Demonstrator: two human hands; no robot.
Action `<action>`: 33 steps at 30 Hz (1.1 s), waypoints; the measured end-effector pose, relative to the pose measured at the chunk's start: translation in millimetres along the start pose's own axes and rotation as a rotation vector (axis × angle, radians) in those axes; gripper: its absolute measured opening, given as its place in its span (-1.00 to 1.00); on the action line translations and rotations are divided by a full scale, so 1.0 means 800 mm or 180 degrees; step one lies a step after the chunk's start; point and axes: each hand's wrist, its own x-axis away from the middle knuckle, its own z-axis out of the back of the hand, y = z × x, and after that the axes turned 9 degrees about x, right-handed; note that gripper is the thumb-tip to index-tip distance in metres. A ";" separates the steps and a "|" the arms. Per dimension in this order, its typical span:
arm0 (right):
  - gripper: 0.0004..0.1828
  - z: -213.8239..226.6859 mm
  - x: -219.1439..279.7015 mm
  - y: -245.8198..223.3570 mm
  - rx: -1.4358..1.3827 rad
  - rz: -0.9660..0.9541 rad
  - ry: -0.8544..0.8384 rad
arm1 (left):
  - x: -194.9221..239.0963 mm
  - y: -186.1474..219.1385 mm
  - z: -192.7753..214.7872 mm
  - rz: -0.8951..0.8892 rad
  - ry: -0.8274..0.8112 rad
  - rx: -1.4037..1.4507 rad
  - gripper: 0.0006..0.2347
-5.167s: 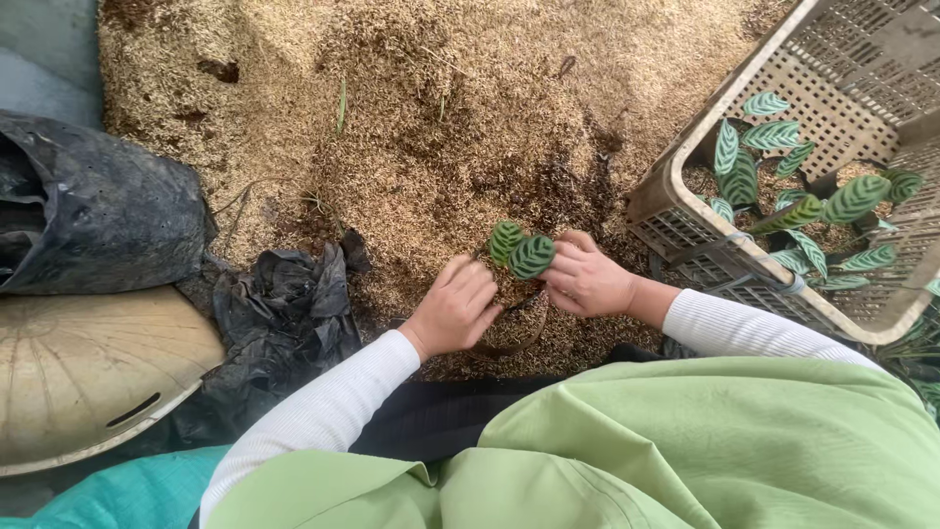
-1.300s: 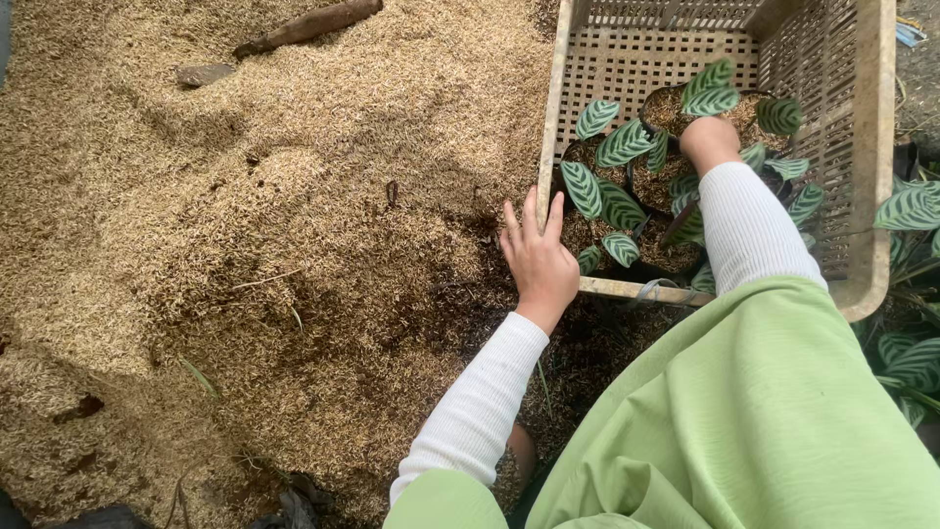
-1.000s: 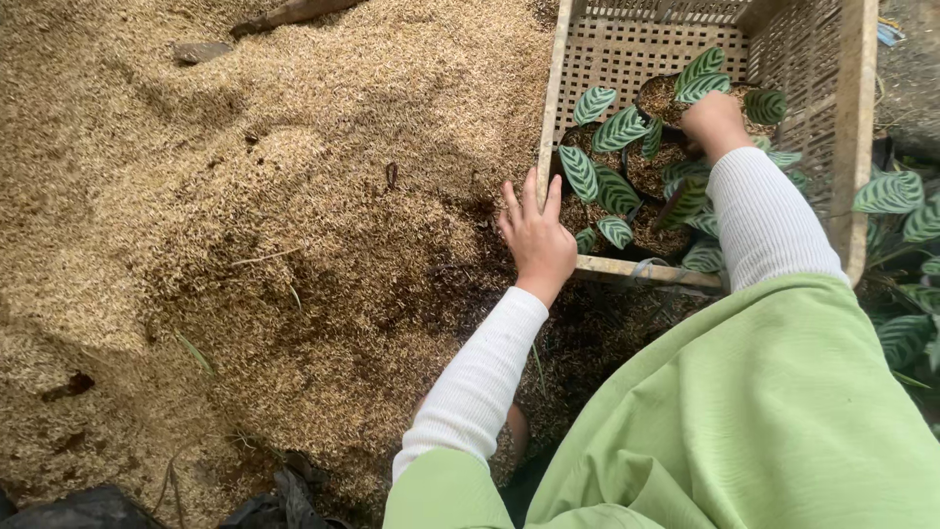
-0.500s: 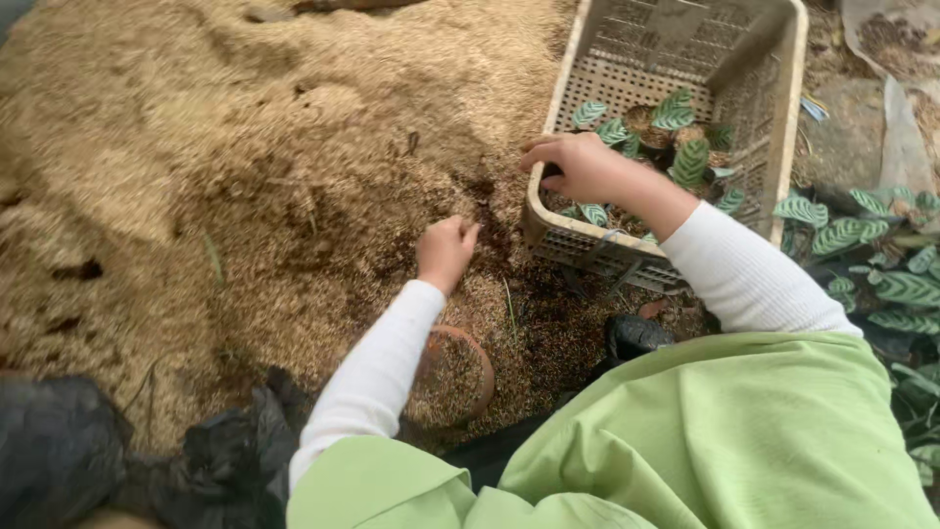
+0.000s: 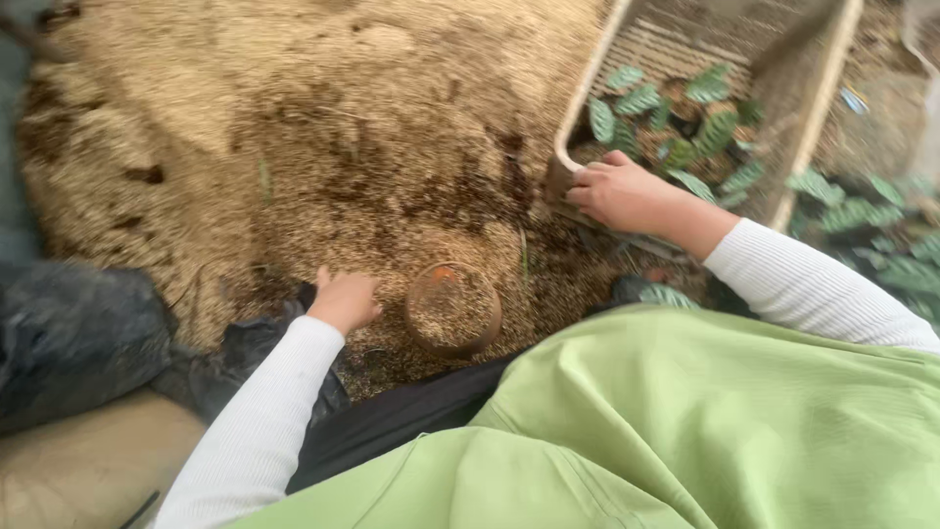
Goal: The person removes a small plant from a black plastic nursery bag, places it into a terracotta pot, and fills the pot with a loose brown substrate. They press the substrate around the plant to secure it and place the finished pot into a nearby crate.
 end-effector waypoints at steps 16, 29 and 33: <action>-0.76 -0.295 0.334 -0.244 -0.1396 -0.2941 -0.0055 | -0.042 -0.005 -0.080 -0.0221 -0.0706 -0.0206 -0.64; -0.74 -0.342 0.258 0.012 -0.1109 -0.4624 -0.0663 | -0.003 -0.038 -0.072 0.0076 -0.0660 0.0586 -0.61; -0.57 -0.355 0.226 0.028 0.0457 -0.3708 -0.1330 | -0.002 -0.055 -0.069 -0.0030 -0.0442 0.0936 -0.62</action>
